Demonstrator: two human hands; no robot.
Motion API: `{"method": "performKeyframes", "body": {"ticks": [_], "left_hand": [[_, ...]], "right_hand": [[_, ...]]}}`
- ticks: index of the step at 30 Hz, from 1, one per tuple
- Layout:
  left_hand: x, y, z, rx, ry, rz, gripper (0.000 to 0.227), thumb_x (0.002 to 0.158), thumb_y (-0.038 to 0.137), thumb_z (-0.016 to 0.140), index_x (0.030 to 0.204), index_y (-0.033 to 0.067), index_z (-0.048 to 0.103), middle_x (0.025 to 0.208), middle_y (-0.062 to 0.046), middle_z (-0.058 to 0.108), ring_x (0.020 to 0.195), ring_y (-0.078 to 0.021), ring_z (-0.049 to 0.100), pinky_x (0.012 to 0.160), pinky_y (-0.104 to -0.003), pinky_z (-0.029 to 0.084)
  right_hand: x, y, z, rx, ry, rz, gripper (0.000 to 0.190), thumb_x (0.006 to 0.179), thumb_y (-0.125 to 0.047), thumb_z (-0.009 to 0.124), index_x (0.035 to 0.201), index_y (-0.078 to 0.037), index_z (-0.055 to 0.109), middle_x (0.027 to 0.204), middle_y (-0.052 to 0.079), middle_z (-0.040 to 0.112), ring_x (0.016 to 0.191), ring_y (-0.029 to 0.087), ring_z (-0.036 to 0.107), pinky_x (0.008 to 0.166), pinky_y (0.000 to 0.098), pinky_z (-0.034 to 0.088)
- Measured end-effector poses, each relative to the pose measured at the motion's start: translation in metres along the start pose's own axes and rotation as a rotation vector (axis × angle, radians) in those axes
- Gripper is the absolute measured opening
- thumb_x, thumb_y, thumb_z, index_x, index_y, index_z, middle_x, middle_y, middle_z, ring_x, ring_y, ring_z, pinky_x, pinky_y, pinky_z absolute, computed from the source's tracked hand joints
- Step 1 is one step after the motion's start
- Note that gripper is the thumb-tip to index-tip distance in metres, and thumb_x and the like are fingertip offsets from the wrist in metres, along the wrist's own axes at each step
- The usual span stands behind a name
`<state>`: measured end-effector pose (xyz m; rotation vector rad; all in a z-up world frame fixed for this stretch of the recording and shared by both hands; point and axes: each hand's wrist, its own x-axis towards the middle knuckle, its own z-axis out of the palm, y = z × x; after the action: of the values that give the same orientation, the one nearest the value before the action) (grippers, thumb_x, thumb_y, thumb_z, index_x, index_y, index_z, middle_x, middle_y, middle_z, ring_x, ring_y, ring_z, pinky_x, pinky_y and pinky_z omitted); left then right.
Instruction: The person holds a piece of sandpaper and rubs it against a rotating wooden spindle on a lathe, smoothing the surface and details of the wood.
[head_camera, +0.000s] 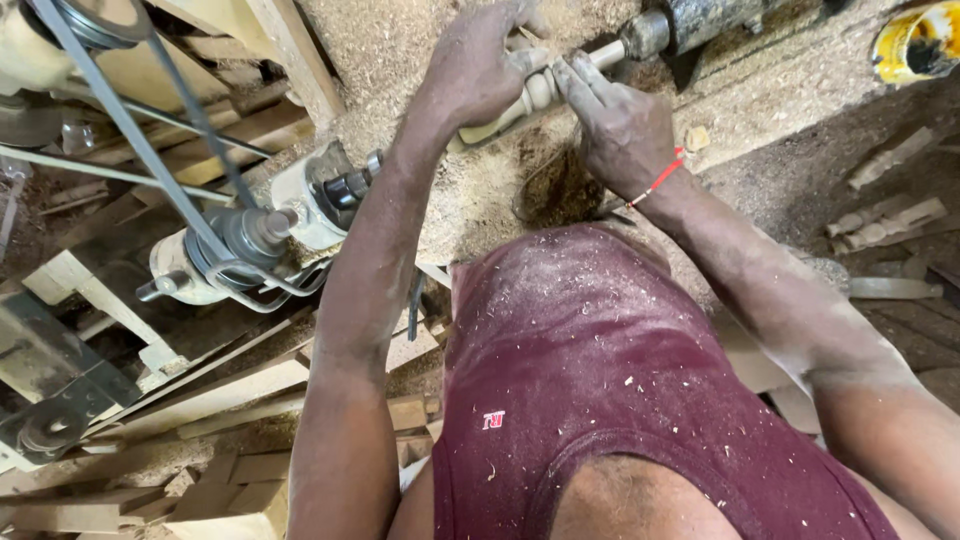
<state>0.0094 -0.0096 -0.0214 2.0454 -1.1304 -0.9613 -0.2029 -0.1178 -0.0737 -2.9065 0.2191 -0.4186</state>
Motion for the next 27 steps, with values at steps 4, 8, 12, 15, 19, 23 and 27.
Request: {"method": "performKeyframes", "body": {"ticks": [4,8,12,15,19,23,27], "left_hand": [[0.002,0.014,-0.001,-0.061,-0.049,-0.113,0.025,0.095,0.019,0.066,0.119,0.0127,0.065,0.107,-0.007,0.071,0.094,-0.0165,0.069,0.085,-0.039,0.058],[-0.001,0.007,0.005,0.024,0.071,0.099,0.025,0.094,0.010,0.065,0.119,0.0111,0.070,0.116,-0.008,0.072,0.104,-0.0179,0.068,0.091,-0.038,0.056],[-0.016,0.000,0.003,0.040,0.116,0.031,0.024,0.096,0.011,0.065,0.119,0.0113,0.069,0.115,-0.007,0.072,0.103,-0.0174,0.069,0.092,-0.039,0.055],[-0.027,-0.004,0.002,0.006,0.152,0.015,0.020,0.098,0.014,0.066,0.117,0.0108,0.069,0.113,-0.007,0.072,0.101,-0.0174,0.070,0.092,-0.038,0.057],[-0.031,-0.007,0.006,0.025,0.196,0.070,0.019,0.097,0.012,0.066,0.115,0.0112,0.071,0.111,-0.007,0.074,0.102,-0.0180,0.072,0.093,-0.037,0.058],[-0.035,-0.006,0.007,0.039,0.226,0.081,0.020,0.096,0.011,0.066,0.115,0.0117,0.071,0.114,-0.007,0.075,0.104,-0.0193,0.071,0.093,-0.040,0.056],[-0.038,-0.004,0.007,0.046,0.231,0.064,0.019,0.096,0.011,0.066,0.115,0.0121,0.071,0.114,-0.007,0.075,0.106,-0.0193,0.072,0.094,-0.041,0.057]], "right_hand": [[0.002,0.006,-0.005,-0.131,-0.109,-0.057,0.031,0.102,-0.002,0.052,0.128,-0.004,0.068,0.131,0.022,0.071,0.049,0.007,0.049,0.039,0.0202,0.040],[0.010,0.020,-0.014,-0.180,-0.155,-0.117,0.027,0.107,-0.002,0.047,0.125,-0.005,0.068,0.133,0.018,0.071,0.051,0.007,0.048,0.042,0.0201,0.040],[0.014,0.023,-0.027,-0.240,-0.120,-0.157,0.031,0.109,-0.007,0.045,0.130,-0.006,0.067,0.128,0.013,0.072,0.051,0.007,0.049,0.042,0.0208,0.041],[0.016,0.022,-0.029,-0.235,-0.165,-0.132,0.030,0.112,-0.015,0.046,0.133,-0.005,0.065,0.127,0.013,0.072,0.055,0.008,0.052,0.044,0.0227,0.043],[0.018,0.010,-0.021,-0.264,-0.105,-0.162,0.038,0.103,-0.007,0.047,0.137,-0.006,0.063,0.131,0.013,0.070,0.056,0.006,0.054,0.046,0.0212,0.045],[0.019,0.017,-0.031,-0.299,-0.112,-0.150,0.034,0.100,-0.006,0.049,0.130,-0.007,0.066,0.126,0.011,0.072,0.052,0.008,0.055,0.040,0.0212,0.043],[0.022,0.024,-0.040,-0.221,-0.144,-0.074,0.023,0.105,-0.010,0.056,0.124,-0.010,0.069,0.116,0.006,0.074,0.059,0.012,0.060,0.045,0.0260,0.046]]}}
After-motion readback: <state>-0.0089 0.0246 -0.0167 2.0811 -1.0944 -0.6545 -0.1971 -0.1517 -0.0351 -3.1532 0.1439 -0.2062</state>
